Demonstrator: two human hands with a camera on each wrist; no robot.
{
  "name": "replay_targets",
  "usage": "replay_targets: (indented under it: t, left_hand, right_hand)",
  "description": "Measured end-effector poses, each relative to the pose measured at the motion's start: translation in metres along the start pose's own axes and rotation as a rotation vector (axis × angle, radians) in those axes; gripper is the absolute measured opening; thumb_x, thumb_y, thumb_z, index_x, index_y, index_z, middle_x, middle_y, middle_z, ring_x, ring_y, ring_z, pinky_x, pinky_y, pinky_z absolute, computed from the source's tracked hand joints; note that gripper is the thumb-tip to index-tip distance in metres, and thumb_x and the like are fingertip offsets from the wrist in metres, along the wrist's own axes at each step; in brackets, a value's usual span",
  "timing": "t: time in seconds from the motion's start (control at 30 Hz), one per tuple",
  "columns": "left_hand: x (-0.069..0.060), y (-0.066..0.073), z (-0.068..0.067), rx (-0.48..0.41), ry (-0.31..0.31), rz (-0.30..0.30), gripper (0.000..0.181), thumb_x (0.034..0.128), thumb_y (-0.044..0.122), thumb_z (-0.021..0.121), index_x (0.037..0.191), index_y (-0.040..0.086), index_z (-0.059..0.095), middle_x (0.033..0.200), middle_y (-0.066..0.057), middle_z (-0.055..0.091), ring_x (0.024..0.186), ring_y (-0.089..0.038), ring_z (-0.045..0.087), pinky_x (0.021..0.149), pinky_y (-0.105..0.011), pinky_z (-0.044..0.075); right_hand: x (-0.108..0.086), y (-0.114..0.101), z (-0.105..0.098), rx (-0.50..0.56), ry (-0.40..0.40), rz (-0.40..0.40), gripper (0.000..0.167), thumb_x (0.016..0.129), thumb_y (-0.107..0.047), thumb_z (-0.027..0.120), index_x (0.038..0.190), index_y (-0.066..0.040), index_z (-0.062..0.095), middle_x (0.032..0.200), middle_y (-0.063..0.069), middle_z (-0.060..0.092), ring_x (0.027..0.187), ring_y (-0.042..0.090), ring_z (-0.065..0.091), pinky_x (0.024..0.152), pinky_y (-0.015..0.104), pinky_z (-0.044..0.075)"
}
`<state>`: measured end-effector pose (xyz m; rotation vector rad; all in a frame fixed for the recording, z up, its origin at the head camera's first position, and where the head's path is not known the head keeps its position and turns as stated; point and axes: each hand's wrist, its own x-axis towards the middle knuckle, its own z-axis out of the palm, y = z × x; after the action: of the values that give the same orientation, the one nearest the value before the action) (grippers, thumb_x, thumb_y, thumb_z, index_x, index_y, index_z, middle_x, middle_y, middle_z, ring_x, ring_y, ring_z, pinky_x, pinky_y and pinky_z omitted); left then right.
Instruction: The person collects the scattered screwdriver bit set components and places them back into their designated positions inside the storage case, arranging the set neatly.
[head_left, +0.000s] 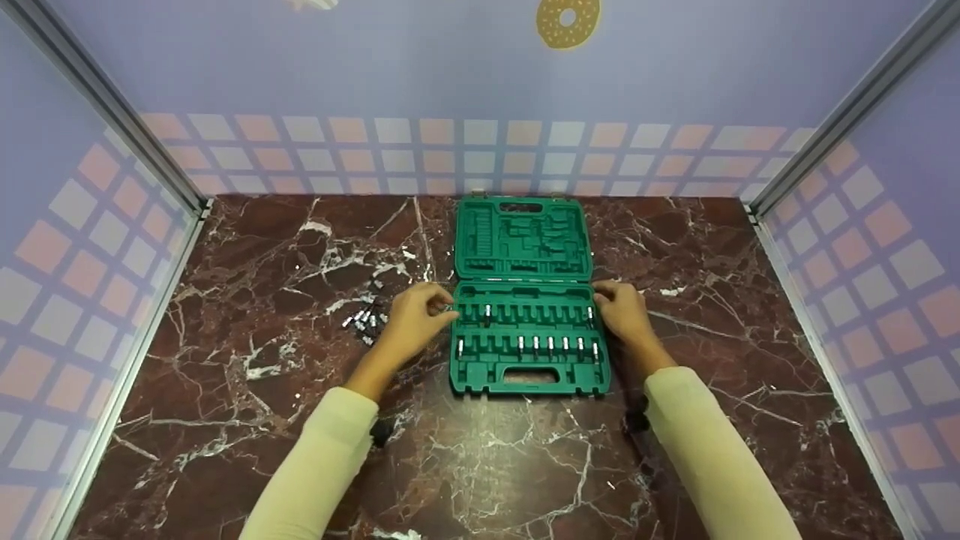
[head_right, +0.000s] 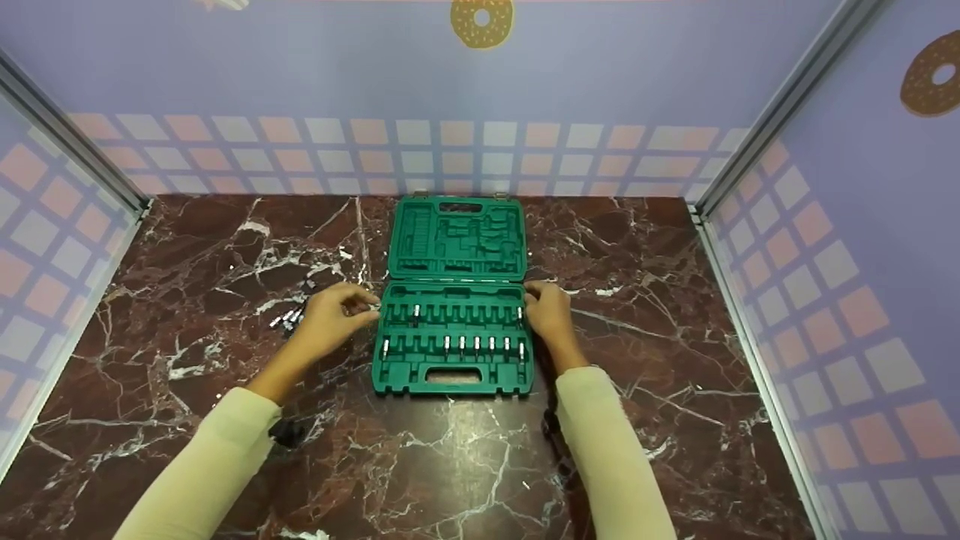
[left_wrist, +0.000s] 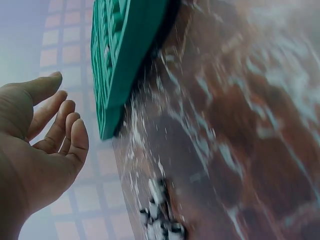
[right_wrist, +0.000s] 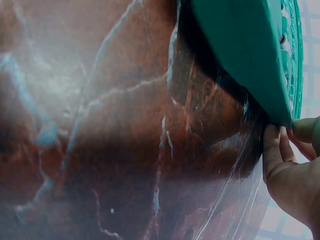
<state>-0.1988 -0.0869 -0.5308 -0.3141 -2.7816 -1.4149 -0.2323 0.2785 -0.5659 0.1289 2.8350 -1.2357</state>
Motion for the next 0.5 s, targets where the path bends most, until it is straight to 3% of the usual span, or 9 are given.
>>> replay_targets:
  t: [0.23,0.5]
  left_hand:
    - [-0.009,-0.014,-0.017,0.006,0.057,0.001,0.020,0.0828,0.005,0.084,0.099,0.000,0.074,0.094,-0.014,0.068,0.086,-0.031,0.066,0.080,-0.042,0.057]
    - [-0.025,-0.033,-0.038,0.034,0.120,0.016,0.025,0.0817,0.003,0.084,0.103,-0.004,0.073,0.099,-0.018,0.068,0.090,-0.035,0.068,0.085,-0.047,0.058]
  right_hand:
    - [0.000,0.002,-0.001,-0.015,0.007,0.002,0.031,0.104,-0.009,0.058,0.131,0.002,0.068,0.133,0.024,0.067,0.126,0.041,0.062,0.107,0.055,0.049]
    - [-0.001,-0.001,-0.001,-0.017,0.010,-0.017,0.030,0.104,-0.008,0.058,0.130,0.003,0.068,0.130,0.025,0.068,0.119,0.041,0.065,0.101,0.054,0.052]
